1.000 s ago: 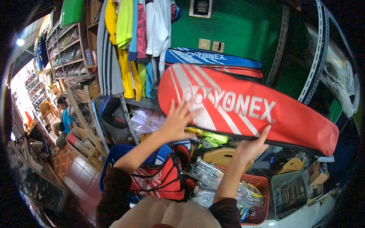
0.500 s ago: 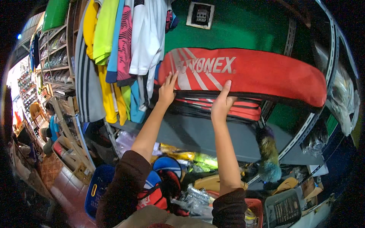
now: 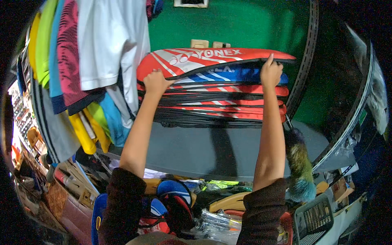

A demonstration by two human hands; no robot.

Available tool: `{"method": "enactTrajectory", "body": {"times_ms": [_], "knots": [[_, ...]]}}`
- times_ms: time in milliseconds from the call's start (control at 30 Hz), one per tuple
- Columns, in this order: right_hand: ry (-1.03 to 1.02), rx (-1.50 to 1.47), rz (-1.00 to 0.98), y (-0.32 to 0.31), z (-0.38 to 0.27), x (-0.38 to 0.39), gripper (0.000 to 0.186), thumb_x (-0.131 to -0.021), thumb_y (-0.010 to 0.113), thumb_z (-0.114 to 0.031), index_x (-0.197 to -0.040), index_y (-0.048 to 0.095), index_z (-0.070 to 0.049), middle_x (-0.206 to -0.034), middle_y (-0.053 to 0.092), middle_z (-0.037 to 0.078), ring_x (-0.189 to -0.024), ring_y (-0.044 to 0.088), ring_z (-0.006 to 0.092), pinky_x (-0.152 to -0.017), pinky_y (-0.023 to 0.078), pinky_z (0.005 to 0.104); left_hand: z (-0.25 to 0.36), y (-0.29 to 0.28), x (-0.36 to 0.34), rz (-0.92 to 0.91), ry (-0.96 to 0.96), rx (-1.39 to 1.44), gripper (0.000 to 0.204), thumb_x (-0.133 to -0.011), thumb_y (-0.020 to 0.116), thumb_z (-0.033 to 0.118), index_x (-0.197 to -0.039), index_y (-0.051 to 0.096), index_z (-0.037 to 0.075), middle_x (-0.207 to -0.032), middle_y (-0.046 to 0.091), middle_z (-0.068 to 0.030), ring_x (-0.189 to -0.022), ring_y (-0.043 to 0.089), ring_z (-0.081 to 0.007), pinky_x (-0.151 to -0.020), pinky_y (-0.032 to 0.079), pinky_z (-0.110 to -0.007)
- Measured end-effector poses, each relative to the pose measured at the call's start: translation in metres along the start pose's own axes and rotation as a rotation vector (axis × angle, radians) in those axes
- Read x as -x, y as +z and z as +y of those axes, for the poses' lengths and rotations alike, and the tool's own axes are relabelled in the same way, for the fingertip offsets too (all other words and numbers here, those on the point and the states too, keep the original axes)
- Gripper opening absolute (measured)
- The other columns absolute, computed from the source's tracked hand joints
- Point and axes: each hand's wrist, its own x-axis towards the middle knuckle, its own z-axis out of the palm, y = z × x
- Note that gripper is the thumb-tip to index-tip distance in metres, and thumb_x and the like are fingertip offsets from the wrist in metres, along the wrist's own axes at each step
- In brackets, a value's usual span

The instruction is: The person is packing badminton rackets into protective covers and organizing them on a shelf.

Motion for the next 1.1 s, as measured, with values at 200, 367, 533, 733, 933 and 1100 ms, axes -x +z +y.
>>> {"method": "enactTrajectory", "body": {"times_ms": [200,367,533,733,933,1100], "knots": [[-0.385,-0.053,-0.291,0.02,0.059,-0.03,0.065,-0.087,0.033,-0.061,-0.125,0.05,-0.011,-0.135,0.04,0.019,-0.126,0.035,0.0388,-0.1,0.028,0.0539,0.005,0.0,0.005,0.036,0.075,0.048,0.08,-0.051,0.061,0.078,-0.079,0.065,0.002,-0.072,0.065,-0.014,-0.068,0.065,-0.0295,-0.057,0.051,-0.041],[-0.423,0.306,-0.326,0.047,0.057,0.01,0.074,-0.08,0.035,-0.071,-0.134,0.041,-0.021,-0.146,0.027,0.01,-0.135,0.021,0.0357,-0.103,0.015,0.0622,0.007,-0.012,0.005,-0.075,0.012,0.177,0.072,-0.058,0.066,0.068,-0.1,0.067,0.009,-0.091,0.067,-0.0143,-0.086,0.064,-0.0309,-0.075,0.049,-0.039],[-0.397,0.31,-0.251,0.059,0.049,0.02,0.072,-0.082,0.032,-0.068,-0.136,0.039,-0.021,-0.145,0.029,0.009,-0.135,0.022,0.0319,-0.105,0.013,0.0591,-0.023,0.014,0.013,0.119,0.166,0.351,0.048,-0.08,0.059,0.049,-0.106,0.065,0.009,-0.106,0.064,-0.0128,-0.099,0.061,-0.0276,-0.085,0.046,-0.036],[-0.478,0.275,-0.022,0.068,0.076,0.025,0.066,-0.083,0.036,-0.065,-0.133,0.043,-0.022,-0.142,0.035,0.008,-0.134,0.025,0.0294,-0.106,0.012,0.0586,-0.008,0.021,0.021,0.189,0.226,0.427,0.035,-0.09,0.05,0.034,-0.102,0.065,0.005,-0.103,0.065,-0.0125,-0.097,0.062,-0.0274,-0.083,0.047,-0.034],[-0.419,0.224,-0.08,0.071,0.059,0.03,0.067,-0.083,0.034,-0.063,-0.135,0.04,-0.021,-0.145,0.03,0.008,-0.137,0.019,0.0282,-0.107,0.006,0.0576,-0.015,0.013,0.019,0.204,0.192,0.387,0.034,-0.09,0.048,0.031,-0.101,0.065,0.003,-0.101,0.065,-0.0138,-0.094,0.062,-0.0292,-0.082,0.047,-0.035],[-0.413,0.337,0.081,0.071,0.065,0.04,0.053,-0.088,0.033,-0.055,-0.134,0.041,-0.029,-0.146,0.027,0.01,-0.137,0.016,0.0331,-0.096,-0.002,0.0732,-0.02,0.024,0.016,0.203,0.193,0.418,0.032,-0.088,0.05,0.03,-0.101,0.065,0.005,-0.107,0.063,-0.0127,-0.105,0.057,-0.0277,-0.092,0.041,-0.037]]}}
